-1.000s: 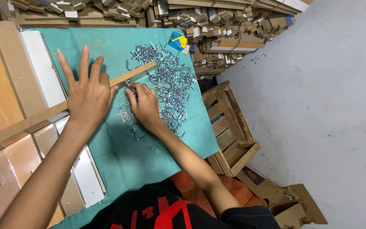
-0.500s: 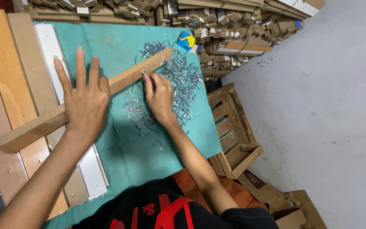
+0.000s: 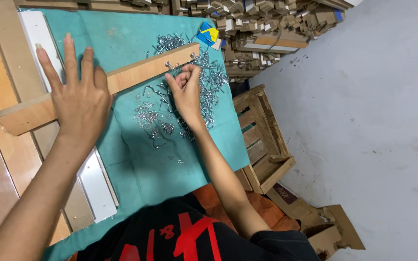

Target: Attaching small metal clips to wooden strips at a workbench.

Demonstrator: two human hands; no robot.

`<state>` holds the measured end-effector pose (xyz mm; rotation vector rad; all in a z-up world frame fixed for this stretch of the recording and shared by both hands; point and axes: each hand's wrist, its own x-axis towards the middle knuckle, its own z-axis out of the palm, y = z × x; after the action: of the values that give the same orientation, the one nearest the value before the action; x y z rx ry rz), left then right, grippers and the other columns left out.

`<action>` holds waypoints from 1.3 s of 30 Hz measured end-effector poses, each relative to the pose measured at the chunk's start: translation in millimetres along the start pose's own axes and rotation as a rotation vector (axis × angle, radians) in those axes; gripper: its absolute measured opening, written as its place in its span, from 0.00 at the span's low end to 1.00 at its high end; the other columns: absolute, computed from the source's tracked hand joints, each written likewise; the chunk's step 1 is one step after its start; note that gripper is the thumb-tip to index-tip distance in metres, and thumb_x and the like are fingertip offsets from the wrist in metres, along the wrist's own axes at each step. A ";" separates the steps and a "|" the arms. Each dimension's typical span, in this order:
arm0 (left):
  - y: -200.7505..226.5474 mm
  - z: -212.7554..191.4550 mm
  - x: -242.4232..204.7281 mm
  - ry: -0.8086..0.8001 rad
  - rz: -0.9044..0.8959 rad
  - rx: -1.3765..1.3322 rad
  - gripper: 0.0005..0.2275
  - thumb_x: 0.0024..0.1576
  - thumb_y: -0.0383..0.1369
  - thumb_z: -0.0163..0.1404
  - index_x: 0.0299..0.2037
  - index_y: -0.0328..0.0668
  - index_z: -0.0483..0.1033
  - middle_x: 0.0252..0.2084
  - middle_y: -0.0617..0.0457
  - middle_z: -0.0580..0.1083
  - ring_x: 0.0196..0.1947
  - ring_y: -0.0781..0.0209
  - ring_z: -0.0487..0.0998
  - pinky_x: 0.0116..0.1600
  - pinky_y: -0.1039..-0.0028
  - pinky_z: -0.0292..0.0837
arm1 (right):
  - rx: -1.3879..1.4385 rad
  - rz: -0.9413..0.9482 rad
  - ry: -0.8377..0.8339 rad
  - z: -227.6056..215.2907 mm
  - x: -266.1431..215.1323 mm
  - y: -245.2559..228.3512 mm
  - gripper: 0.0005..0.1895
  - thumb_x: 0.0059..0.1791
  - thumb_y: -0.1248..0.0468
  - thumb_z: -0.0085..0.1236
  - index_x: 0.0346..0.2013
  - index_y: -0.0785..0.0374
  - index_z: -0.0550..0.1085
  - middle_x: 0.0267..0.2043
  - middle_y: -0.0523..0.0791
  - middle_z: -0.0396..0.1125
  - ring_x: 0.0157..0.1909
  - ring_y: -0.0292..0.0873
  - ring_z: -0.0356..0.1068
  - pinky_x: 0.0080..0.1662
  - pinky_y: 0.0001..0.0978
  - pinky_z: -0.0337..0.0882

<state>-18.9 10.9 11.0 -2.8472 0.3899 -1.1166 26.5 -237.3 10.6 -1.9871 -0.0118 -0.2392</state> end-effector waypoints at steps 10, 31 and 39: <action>-11.5 0.7 -10.2 -0.157 0.012 -0.024 0.17 0.57 0.43 0.71 0.47 0.46 0.80 0.82 0.47 0.78 0.93 0.34 0.55 0.87 0.32 0.28 | -0.505 -0.262 -0.328 9.1 -7.2 16.6 0.09 0.54 0.62 0.54 0.44 0.62 0.76 0.44 0.47 0.71 0.44 0.48 0.72 0.48 0.42 0.69; -13.6 -6.5 -9.0 -0.181 -0.006 -0.053 0.21 0.55 0.48 0.68 0.52 0.45 0.82 0.83 0.45 0.75 0.92 0.35 0.51 0.86 0.32 0.27 | 0.641 0.428 -0.292 6.7 -11.8 12.9 0.03 0.55 0.71 0.50 0.42 0.63 0.71 0.25 0.43 0.64 0.21 0.32 0.55 0.23 0.21 0.50; -12.8 -3.1 -11.6 -0.151 0.004 -0.036 0.23 0.51 0.52 0.70 0.48 0.47 0.82 0.80 0.48 0.78 0.92 0.36 0.54 0.86 0.31 0.28 | 0.957 0.567 -0.360 7.7 -15.6 17.4 0.09 0.51 0.76 0.57 0.30 0.61 0.68 0.35 0.56 0.73 0.30 0.40 0.70 0.30 0.21 0.68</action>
<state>-26.5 26.4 7.4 -2.9352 0.4089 -0.8949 14.6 -236.1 -10.9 -0.9920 0.1729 0.4307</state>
